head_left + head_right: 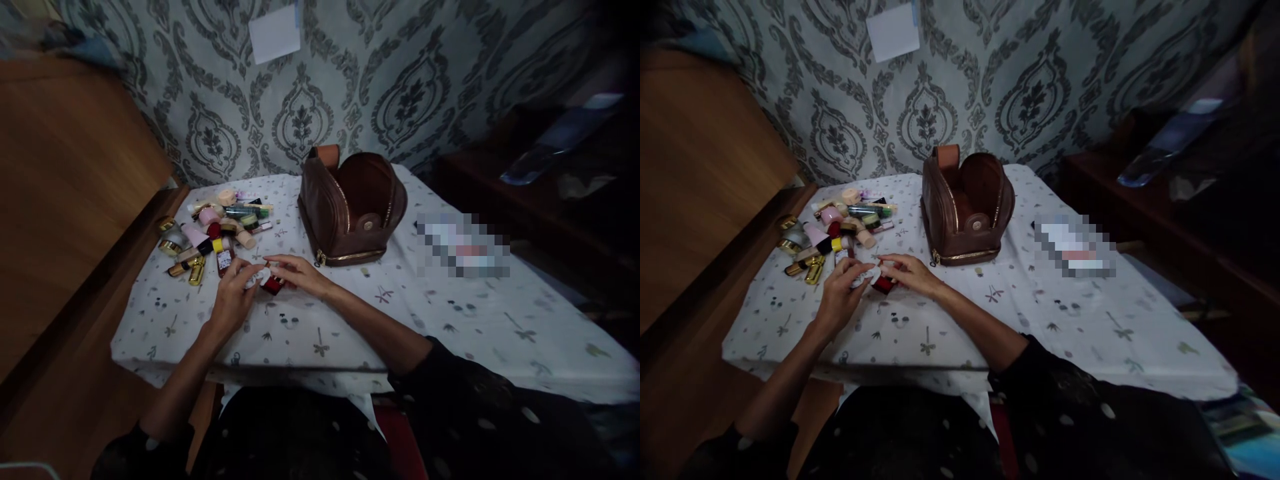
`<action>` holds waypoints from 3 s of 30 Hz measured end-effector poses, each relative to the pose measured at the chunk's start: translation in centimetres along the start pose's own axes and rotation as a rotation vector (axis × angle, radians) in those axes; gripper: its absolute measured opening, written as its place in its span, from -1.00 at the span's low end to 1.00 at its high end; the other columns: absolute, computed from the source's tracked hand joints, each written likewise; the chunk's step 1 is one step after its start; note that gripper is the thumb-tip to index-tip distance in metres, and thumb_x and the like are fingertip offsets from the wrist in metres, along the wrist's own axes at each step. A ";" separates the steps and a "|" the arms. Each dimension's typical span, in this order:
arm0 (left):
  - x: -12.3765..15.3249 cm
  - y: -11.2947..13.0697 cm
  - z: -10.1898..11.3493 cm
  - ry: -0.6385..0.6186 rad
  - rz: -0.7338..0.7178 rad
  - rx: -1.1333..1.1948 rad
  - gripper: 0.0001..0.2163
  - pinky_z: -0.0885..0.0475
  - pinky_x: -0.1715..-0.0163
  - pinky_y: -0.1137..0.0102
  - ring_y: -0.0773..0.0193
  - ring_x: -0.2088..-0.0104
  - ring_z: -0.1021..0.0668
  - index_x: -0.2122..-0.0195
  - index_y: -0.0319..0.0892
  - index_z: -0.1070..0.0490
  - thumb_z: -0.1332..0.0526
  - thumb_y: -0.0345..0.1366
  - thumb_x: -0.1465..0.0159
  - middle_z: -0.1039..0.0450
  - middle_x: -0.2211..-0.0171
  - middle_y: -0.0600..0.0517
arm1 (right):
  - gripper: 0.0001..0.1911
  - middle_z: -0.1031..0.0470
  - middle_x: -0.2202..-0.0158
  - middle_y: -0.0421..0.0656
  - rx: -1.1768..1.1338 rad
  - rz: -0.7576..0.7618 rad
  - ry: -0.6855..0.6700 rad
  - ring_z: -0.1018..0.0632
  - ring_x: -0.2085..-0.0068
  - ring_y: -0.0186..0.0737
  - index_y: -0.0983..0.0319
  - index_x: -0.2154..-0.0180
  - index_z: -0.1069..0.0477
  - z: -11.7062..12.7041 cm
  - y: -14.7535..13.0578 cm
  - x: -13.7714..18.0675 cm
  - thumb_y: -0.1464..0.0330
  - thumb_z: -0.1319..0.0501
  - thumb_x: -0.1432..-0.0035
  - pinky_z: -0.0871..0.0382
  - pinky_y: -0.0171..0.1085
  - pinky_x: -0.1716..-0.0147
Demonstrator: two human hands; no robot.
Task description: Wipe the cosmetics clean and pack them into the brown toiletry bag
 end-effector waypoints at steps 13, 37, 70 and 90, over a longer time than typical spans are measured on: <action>0.2 -1.0 0.3 -0.009 0.072 -0.015 -0.83 -0.43 0.22 0.38 0.24 0.24 -0.50 0.09 -0.18 -0.49 -0.17 -0.38 -0.33 -0.38 0.27 0.01 | -0.42 -0.54 0.21 -0.17 -0.157 -0.079 -0.086 -0.49 0.50 -0.43 0.19 -0.13 -0.41 0.8 0.0 0.3 0.24 -0.38 -0.06 -0.42 -0.39 0.51; 1.1 -0.3 -0.2 -0.018 -0.016 -0.019 -0.77 -0.46 0.19 0.38 0.25 0.21 -0.50 0.03 -0.13 -0.46 -0.14 -0.43 -0.33 -0.36 0.22 0.01 | -0.55 -0.43 0.54 -0.28 0.034 -0.111 0.061 -0.40 0.62 -0.42 0.28 0.14 -0.47 0.8 0.2 -0.1 0.03 -0.23 -0.19 -0.26 -0.44 0.69; 0.4 2.8 -2.7 -0.037 -0.204 -0.348 -0.64 -0.46 0.21 0.29 0.14 0.14 -0.46 -0.09 -0.14 -0.37 -0.03 -0.52 -0.32 -0.39 0.15 -0.10 | -0.52 -0.43 0.67 -0.28 -0.024 -0.130 0.185 -0.44 0.69 -0.36 0.21 0.39 -0.39 0.9 0.9 -0.8 -0.09 -0.30 -0.06 -0.27 -0.41 0.75; 0.0 2.1 -1.1 0.149 -0.085 0.015 -0.79 -0.46 0.12 0.30 0.20 0.13 -0.50 0.04 -0.12 -0.42 -0.14 -0.44 -0.33 -0.37 0.19 -0.03 | -0.71 -0.42 0.69 -0.24 -0.542 -0.234 0.075 -0.39 0.71 -0.37 0.27 0.43 -0.41 0.1 1.1 -0.5 0.21 -0.13 -0.22 -0.22 -0.44 0.75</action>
Point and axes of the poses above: each hand's wrist, its own x-axis away from the middle knuckle, its own z-axis out of the back of the hand, y = z × x, the point moved 4 cm from there along -x, towards the middle knuckle
